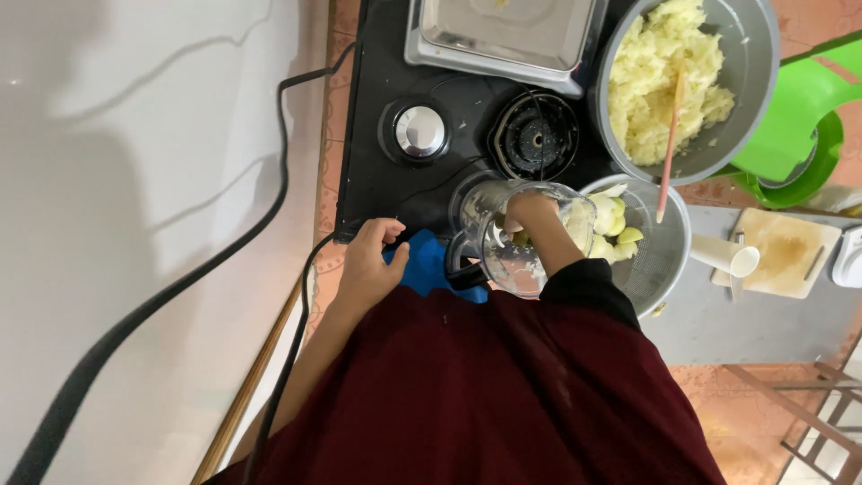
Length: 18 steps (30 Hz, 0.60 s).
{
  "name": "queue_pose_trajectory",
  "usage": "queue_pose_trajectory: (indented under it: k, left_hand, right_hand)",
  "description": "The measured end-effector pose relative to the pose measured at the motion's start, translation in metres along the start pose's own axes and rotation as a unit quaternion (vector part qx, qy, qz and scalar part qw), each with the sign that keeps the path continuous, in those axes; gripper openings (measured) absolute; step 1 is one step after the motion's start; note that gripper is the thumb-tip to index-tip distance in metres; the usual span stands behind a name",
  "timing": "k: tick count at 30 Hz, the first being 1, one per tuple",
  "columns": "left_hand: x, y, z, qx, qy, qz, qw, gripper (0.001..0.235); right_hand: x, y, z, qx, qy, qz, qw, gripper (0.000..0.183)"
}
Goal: The person transfers peeled onions from a strainer into a blender jar, secures the lid, and blends them into a paste.
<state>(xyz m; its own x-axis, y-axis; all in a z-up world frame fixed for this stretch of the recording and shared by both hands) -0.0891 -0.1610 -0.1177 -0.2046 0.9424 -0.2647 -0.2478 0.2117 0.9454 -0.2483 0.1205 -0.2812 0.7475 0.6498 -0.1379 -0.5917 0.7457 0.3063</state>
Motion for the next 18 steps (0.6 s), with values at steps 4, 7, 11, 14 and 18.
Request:
queue_pose_trajectory:
  k: [4,7,11,14,18]
  left_hand:
    - [0.015,0.015,-0.013,0.023,-0.02,-0.009,0.999,0.021]
    - [0.031,0.033,-0.023,0.047,-0.04,-0.01,0.998,0.018]
    - [0.057,0.044,-0.028,0.086,-0.076,-0.006,0.993,0.017]
    - [0.071,0.044,-0.027,0.099,-0.088,-0.001,0.991,0.017]
    - [0.076,0.049,-0.026,0.106,-0.094,-0.001,0.99,0.017]
  right_hand:
    - [-0.018,0.005,0.051,-0.056,0.036,-0.007,0.998,0.062]
    - [0.011,0.014,0.048,-0.089,-0.041,-0.172,0.98,0.043]
    - [0.029,0.019,0.071,-0.098,-0.026,-0.197,0.975,0.057]
    - [0.051,0.016,0.066,-0.083,0.026,-0.131,0.988,0.058]
    - [0.077,0.015,0.033,-0.031,0.104,-0.124,0.986,0.051]
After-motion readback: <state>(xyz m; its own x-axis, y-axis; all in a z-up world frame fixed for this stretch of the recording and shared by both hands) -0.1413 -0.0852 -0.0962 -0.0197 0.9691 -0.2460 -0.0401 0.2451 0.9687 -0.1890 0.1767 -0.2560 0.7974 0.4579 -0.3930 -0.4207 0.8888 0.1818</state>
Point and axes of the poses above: each hand's wrist, its own z-axis away from the middle knuckle, its own x-axis out of the palm, y = z × x, the point moved 9 cm from there along -z, towards the middle knuckle, and after that the axes turned 12 degrees about z, right-handed, at the moved point
